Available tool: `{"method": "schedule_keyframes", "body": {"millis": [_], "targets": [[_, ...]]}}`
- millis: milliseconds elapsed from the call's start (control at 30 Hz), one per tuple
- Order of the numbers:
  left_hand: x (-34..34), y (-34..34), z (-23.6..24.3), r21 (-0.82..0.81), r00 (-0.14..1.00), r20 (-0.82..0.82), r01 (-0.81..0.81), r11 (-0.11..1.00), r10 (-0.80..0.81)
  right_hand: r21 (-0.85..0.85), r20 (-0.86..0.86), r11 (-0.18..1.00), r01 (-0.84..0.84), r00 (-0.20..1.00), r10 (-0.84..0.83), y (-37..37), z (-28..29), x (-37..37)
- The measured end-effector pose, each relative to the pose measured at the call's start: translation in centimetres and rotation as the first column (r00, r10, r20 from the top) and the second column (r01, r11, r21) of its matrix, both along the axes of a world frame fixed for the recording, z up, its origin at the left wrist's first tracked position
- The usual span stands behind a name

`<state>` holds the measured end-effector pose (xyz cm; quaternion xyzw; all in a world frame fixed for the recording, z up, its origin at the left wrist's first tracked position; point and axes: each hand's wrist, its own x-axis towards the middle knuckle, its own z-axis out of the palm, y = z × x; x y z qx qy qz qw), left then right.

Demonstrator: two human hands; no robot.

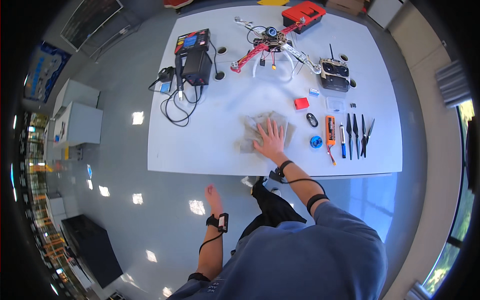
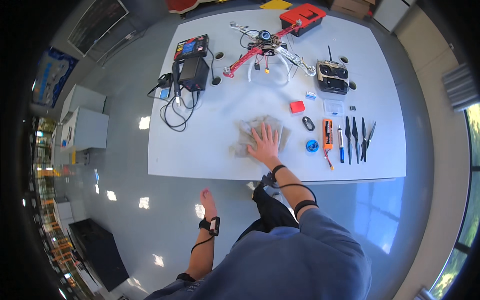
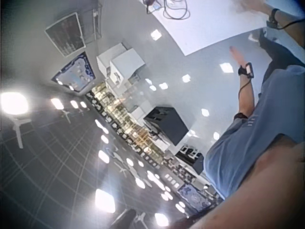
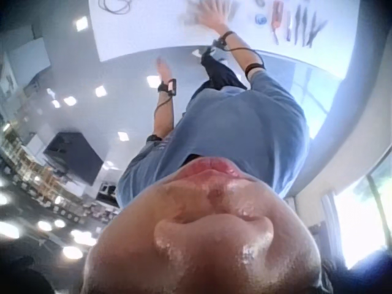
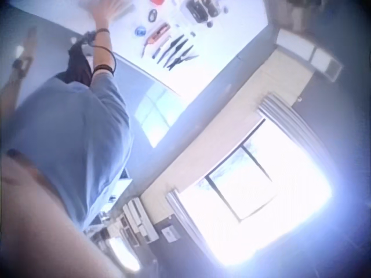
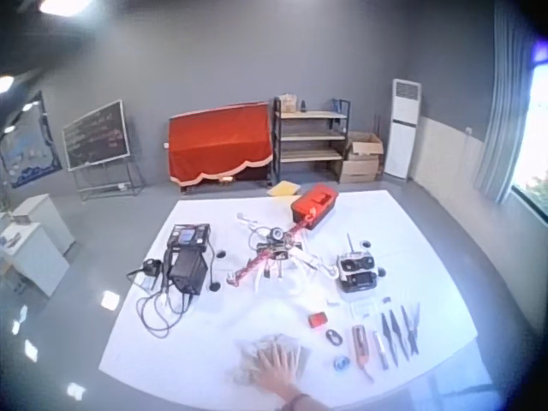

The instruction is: Wiping the surface of a workshop desk and the inside of a drawer with a cloth.

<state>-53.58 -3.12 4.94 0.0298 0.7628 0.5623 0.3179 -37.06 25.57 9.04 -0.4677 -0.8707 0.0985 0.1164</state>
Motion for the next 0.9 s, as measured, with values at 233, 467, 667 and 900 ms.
{"method": "schedule_keyframes", "body": {"millis": [233,467,667,900], "targets": [[-4.9,15.1,4.8,-0.295,0.49,-0.705,0.455,0.84,-0.513,0.027,-0.027,0.983,0.183,0.983,-0.182,11.8,-0.2,-3.9],[-8.4,17.6,2.4,-0.623,0.29,-0.657,0.312,0.718,-0.696,-0.07,0.024,0.993,0.092,0.996,-0.091,6.8,0.0,-3.4],[-8.3,17.7,2.3,-0.642,0.28,-0.663,0.265,0.719,-0.695,-0.201,0.105,0.979,-0.023,0.993,0.045,-7.7,1.8,0.0],[-8.3,17.3,2.4,-0.67,0.279,-0.638,0.258,0.696,-0.717,-0.192,0.093,0.978,-0.085,0.99,0.105,-2.3,1.1,0.3]]}}
